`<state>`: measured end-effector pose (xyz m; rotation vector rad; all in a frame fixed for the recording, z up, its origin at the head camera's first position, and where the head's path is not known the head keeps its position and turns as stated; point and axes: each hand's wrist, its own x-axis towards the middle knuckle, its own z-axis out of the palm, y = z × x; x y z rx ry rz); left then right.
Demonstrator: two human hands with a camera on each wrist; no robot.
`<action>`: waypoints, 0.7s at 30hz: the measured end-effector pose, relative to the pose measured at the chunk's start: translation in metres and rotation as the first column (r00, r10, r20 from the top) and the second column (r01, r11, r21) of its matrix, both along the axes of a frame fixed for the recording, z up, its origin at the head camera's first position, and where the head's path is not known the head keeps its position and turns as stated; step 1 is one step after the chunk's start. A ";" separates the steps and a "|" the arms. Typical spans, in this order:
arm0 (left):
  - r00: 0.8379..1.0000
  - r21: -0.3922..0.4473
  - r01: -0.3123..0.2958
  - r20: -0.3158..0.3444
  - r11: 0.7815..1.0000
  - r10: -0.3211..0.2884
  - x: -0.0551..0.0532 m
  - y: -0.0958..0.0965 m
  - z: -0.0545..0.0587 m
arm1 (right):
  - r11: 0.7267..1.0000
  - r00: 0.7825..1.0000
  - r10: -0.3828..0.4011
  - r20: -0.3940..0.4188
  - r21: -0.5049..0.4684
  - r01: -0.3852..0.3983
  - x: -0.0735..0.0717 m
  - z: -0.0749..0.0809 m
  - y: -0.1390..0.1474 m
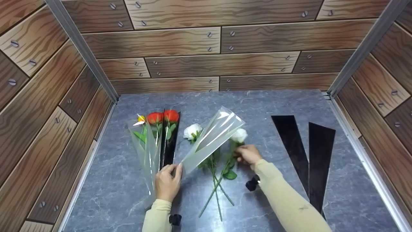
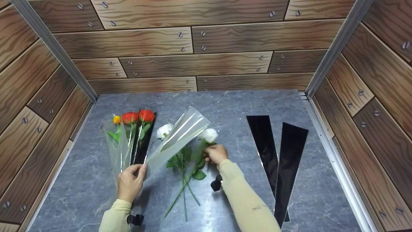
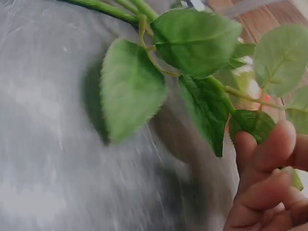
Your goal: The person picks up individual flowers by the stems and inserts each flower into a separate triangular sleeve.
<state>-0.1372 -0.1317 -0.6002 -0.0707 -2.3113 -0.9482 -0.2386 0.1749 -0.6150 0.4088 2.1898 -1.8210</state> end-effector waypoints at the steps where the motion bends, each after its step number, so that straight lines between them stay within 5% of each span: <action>1: 1.000 0.004 0.000 0.002 1.000 0.000 0.000 0.000 0.000 | 1.000 1.000 -0.012 0.005 -0.017 0.012 0.000 0.000 0.005; 7: 1.000 0.014 0.013 0.009 1.000 -0.013 0.002 0.004 0.000 | 0.967 0.992 -0.119 0.038 -0.221 0.125 0.001 0.001 0.031; 12: 0.999 0.009 0.037 0.013 0.999 -0.037 0.003 0.005 -0.004 | 0.907 0.983 -0.175 0.046 -0.380 0.180 0.008 0.002 0.051; 21: 0.995 -0.020 0.076 0.068 0.997 -0.074 0.008 0.003 -0.009 | 0.770 0.987 -0.155 0.045 -0.620 0.149 0.020 -0.001 0.077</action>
